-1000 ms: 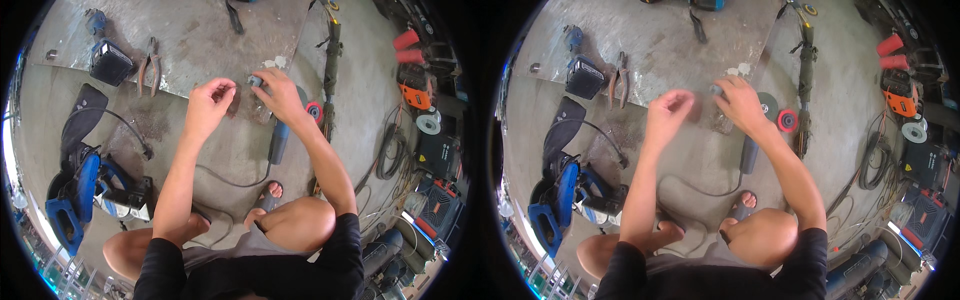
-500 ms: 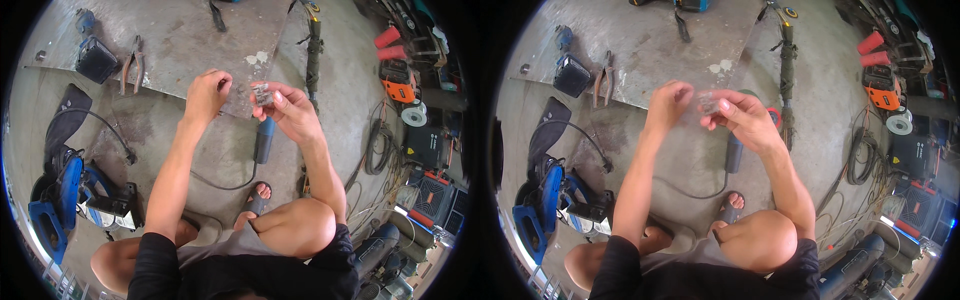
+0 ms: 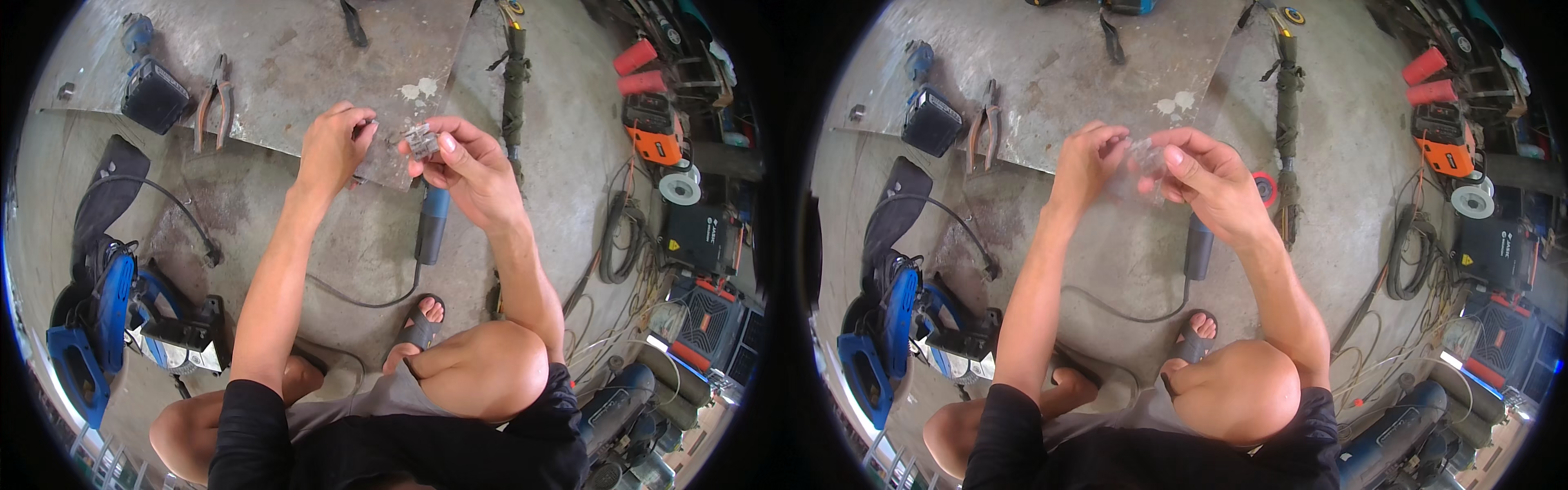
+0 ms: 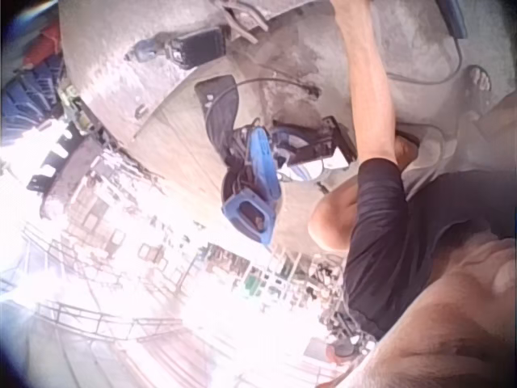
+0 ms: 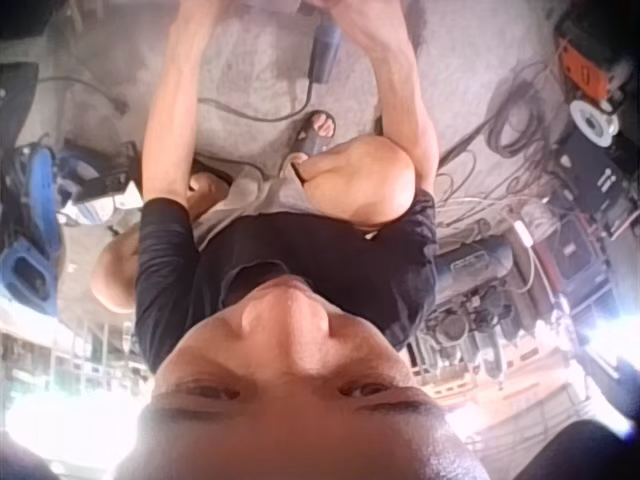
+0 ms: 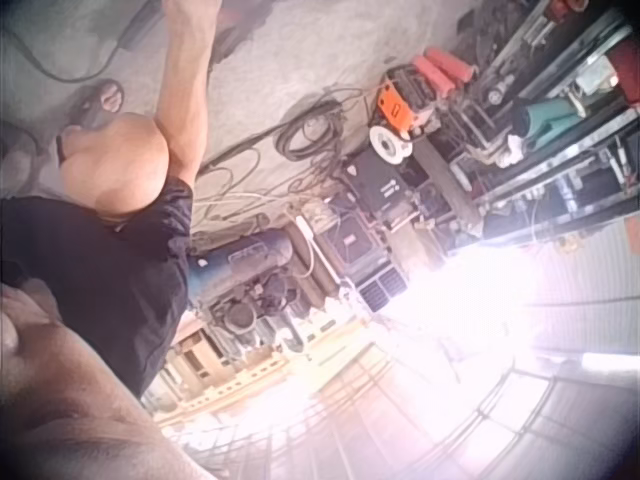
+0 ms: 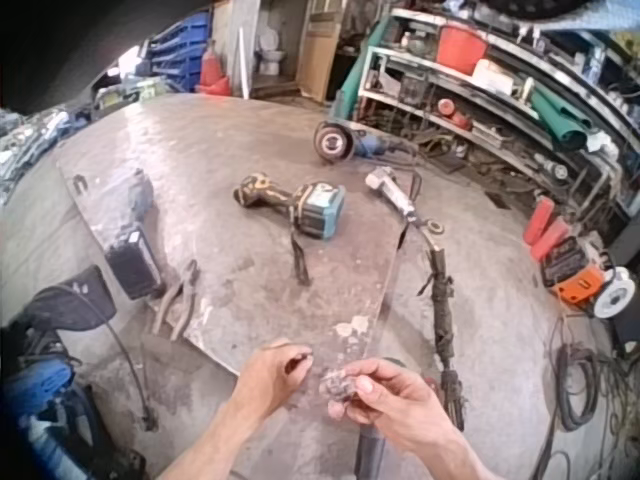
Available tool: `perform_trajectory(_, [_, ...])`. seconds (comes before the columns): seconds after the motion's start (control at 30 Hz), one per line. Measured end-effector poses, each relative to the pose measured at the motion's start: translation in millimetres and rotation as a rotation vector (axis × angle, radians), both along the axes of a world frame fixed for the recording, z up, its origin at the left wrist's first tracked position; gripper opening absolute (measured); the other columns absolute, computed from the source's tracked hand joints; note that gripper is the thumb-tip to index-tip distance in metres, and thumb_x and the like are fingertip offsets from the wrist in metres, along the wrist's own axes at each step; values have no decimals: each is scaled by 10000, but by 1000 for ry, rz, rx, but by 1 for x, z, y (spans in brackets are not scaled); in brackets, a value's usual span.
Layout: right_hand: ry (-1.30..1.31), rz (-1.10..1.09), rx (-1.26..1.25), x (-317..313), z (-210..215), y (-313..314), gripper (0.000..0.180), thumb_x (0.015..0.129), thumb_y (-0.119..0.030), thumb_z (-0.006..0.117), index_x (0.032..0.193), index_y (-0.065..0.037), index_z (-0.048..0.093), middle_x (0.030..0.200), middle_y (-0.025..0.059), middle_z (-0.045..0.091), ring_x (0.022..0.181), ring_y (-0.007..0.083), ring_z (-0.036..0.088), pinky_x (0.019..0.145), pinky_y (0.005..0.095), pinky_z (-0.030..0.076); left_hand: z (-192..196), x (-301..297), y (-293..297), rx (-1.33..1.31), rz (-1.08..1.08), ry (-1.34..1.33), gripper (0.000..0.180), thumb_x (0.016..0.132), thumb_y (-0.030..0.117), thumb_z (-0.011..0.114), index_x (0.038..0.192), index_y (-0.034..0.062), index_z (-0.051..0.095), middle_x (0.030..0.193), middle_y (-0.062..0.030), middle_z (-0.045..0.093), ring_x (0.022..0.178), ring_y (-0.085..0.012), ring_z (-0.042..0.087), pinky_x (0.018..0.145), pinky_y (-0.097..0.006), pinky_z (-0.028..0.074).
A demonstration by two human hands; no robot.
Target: The person holds a small metal part against a running angle grinder to smooth its edges and then uses scissors to trim a plastic component.
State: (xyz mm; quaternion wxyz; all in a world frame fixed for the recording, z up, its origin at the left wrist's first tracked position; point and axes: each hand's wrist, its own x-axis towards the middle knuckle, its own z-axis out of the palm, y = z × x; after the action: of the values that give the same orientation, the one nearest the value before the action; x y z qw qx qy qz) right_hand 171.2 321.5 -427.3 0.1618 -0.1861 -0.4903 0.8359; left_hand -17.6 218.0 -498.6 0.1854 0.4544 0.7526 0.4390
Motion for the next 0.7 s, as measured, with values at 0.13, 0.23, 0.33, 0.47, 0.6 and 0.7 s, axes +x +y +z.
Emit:
perform_trajectory(0.13, [-59,-63,17,0,1,-3,326,1068,-248,596,1273,3,633,1085,151,720,842,156,652,676,262,431,-5,0,1,43,-3,38,174,880,59,748,1052,38,764,913,-121,707,747,-232,677,693,-342,534])
perform_trajectory(0.23, [-115,-57,48,2,2,1,344,1055,-270,627,1254,9,652,991,113,731,786,120,611,679,254,434,-8,0,2,57,-1,49,172,887,58,744,1057,41,763,913,-119,706,753,-226,677,700,-339,534])
perform_trajectory(0.33, [-152,-58,95,3,-1,2,355,1046,-281,640,1251,9,656,931,105,739,751,107,579,685,252,446,-6,0,3,39,-3,44,162,891,55,742,1051,38,763,918,-120,706,761,-228,679,705,-339,536])
perform_trajectory(0.47, [-171,-74,122,3,-3,1,340,1039,-263,649,1233,16,662,929,100,743,753,115,601,727,252,489,-3,-6,-2,17,-21,39,227,906,52,732,1132,37,740,904,-103,692,755,-200,661,708,-325,531])
perform_trajectory(0.6, [-179,-146,112,3,-4,-1,304,1025,-214,665,1209,29,666,947,92,746,825,150,690,745,268,533,21,4,-8,21,46,-145,302,932,57,717,1234,51,709,934,-53,697,786,-129,627,739,-292,520])
perform_trajectory(0.7, [-196,-149,172,7,-6,1,275,1014,-194,679,1170,32,680,960,89,748,877,169,730,726,276,549,49,21,-17,113,-129,-496,324,953,61,709,1276,53,699,999,-15,708,856,-85,617,786,-271,517])
